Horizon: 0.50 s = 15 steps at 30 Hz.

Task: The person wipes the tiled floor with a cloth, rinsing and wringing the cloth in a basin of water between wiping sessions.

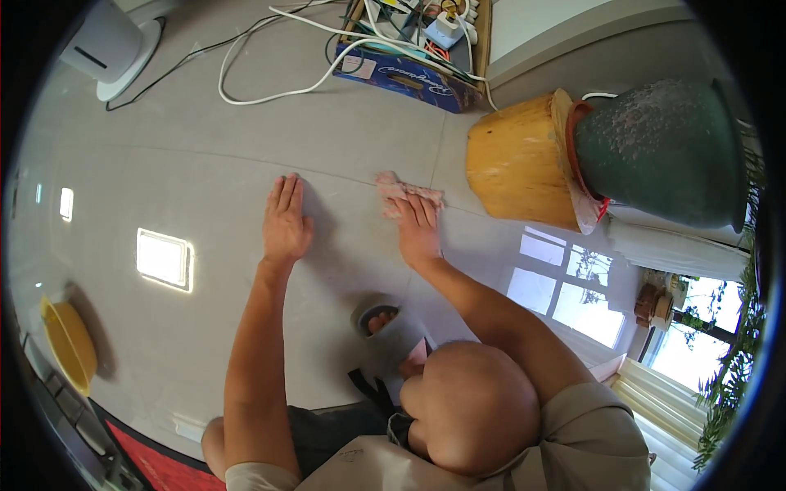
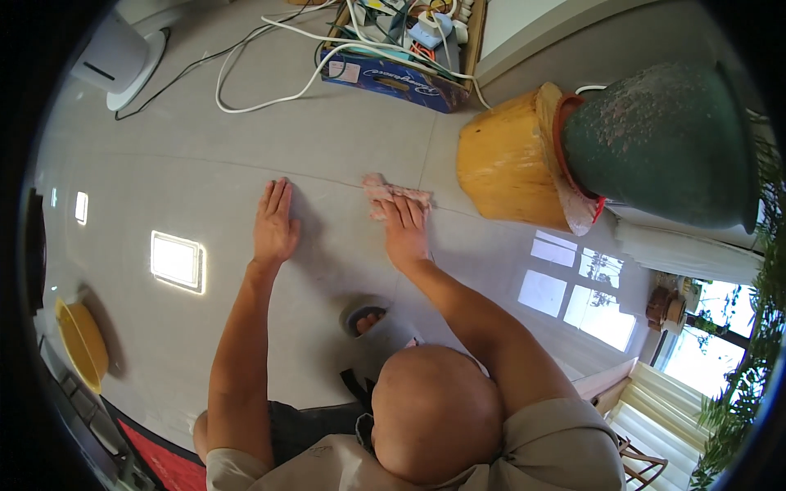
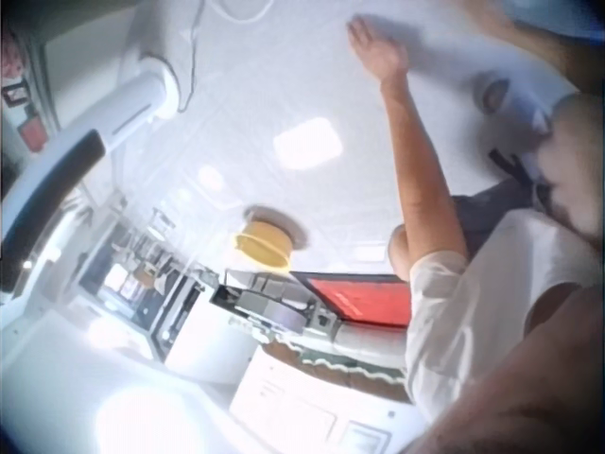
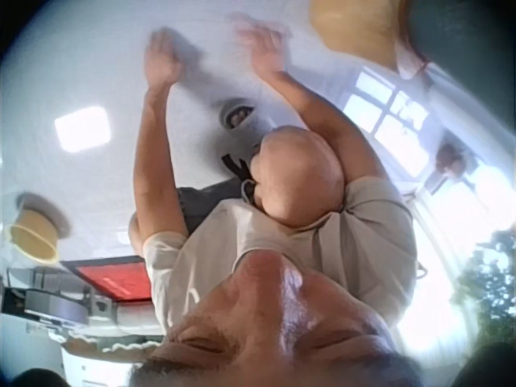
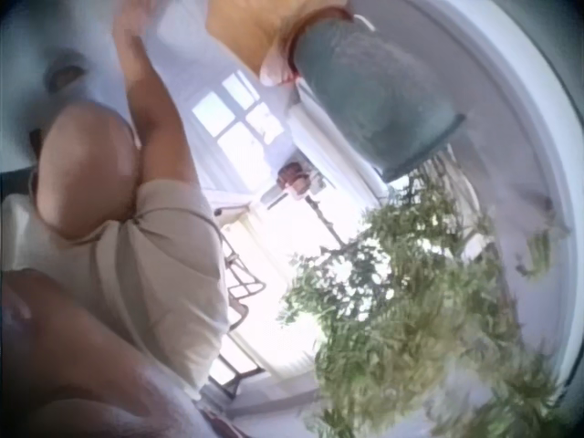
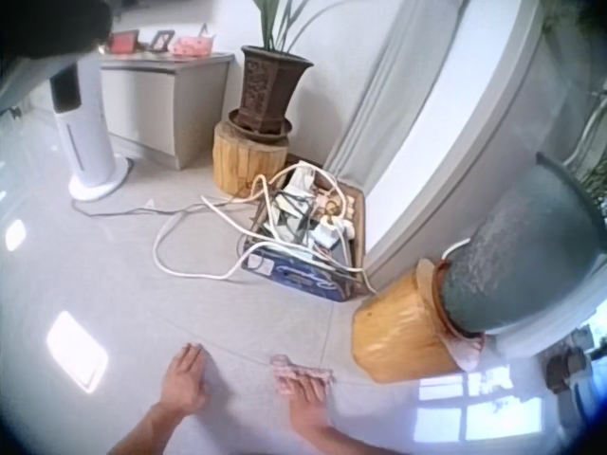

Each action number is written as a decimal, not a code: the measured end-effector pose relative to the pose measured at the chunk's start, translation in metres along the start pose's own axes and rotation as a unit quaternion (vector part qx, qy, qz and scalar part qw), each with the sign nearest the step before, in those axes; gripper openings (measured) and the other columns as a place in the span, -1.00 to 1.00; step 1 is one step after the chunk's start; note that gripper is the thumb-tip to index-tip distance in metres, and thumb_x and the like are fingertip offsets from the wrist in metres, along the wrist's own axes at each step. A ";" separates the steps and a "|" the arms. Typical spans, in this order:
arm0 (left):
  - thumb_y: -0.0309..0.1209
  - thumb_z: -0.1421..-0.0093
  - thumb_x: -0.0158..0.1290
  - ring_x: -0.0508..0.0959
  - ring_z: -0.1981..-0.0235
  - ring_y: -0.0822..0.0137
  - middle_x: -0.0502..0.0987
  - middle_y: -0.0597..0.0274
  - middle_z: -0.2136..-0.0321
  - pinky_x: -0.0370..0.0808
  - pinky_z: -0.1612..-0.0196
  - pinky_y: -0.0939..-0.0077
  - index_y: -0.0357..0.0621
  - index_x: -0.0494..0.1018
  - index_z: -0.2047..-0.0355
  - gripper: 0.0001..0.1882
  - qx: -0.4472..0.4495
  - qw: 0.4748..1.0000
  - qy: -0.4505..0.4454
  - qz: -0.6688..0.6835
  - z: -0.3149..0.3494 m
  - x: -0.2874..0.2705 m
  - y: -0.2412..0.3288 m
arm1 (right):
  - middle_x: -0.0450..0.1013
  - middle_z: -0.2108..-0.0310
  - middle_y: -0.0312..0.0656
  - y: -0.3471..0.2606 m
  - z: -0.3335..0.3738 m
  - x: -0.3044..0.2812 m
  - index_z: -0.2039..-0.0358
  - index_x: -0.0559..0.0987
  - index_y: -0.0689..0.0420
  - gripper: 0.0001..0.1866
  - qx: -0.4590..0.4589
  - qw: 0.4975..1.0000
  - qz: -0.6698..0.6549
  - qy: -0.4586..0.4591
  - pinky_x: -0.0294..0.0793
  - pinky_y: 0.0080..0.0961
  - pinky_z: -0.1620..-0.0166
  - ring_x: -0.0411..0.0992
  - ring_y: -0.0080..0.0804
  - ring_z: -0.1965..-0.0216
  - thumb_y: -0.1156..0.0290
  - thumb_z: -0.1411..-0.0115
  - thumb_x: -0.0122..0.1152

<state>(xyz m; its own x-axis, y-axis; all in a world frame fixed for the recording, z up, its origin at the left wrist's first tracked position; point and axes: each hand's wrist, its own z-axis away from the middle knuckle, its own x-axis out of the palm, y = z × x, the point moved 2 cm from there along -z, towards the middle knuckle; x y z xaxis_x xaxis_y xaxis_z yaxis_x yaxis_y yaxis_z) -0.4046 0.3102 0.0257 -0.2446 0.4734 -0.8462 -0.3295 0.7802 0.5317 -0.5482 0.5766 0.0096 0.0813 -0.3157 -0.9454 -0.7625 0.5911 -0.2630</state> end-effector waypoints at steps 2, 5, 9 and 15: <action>-0.52 -0.18 -0.01 0.12 -0.54 -0.25 0.21 -0.11 -0.51 0.09 -0.54 -0.17 -0.41 0.28 -0.42 -0.26 0.001 1.000 0.007 -0.007 -0.001 0.000 0.004 | 0.39 -0.35 -0.09 0.003 0.004 -0.006 -0.36 0.45 0.06 -0.39 0.051 0.998 0.040 0.007 0.19 0.02 -0.46 0.24 -0.02 -0.42 0.44 -0.28 0.24; -0.51 -0.20 -0.03 0.11 -0.55 -0.24 0.22 -0.11 -0.51 0.09 -0.54 -0.16 -0.40 0.26 -0.43 -0.26 -0.016 1.000 0.010 -0.008 -0.004 0.003 0.011 | 0.33 -0.40 -0.04 0.014 -0.042 -0.008 -0.36 0.44 0.07 -0.44 0.107 0.992 0.008 0.061 0.15 -0.01 -0.49 0.20 0.00 -0.44 0.44 -0.34 0.19; -0.50 -0.21 -0.06 0.11 -0.55 -0.25 0.22 -0.12 -0.51 0.08 -0.54 -0.16 -0.39 0.25 -0.44 -0.27 -0.025 1.000 -0.007 -0.016 -0.011 0.003 0.012 | 0.30 -0.43 0.00 0.039 -0.096 -0.010 -0.41 0.38 0.08 -0.43 0.115 0.990 0.041 0.071 0.12 -0.02 -0.50 0.18 0.03 -0.46 0.40 -0.41 0.15; -0.51 -0.22 -0.07 0.11 -0.55 -0.23 0.23 -0.11 -0.51 0.10 -0.54 -0.10 -0.37 0.28 -0.43 -0.29 -0.048 0.998 -0.009 -0.032 -0.010 -0.007 0.011 | 0.27 -0.45 0.08 0.015 -0.052 0.001 -0.43 0.35 0.07 -0.44 0.093 0.994 0.028 0.054 0.11 -0.08 -0.51 0.15 0.04 -0.49 0.35 -0.45 0.10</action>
<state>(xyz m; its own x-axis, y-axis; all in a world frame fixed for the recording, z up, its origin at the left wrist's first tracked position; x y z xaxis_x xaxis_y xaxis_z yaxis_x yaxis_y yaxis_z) -0.4159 0.3110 0.0376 -0.2043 0.4321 -0.8784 -0.4299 0.7665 0.4771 -0.5926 0.5466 0.0147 -0.0354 -0.3508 -0.9358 -0.6310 0.7339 -0.2513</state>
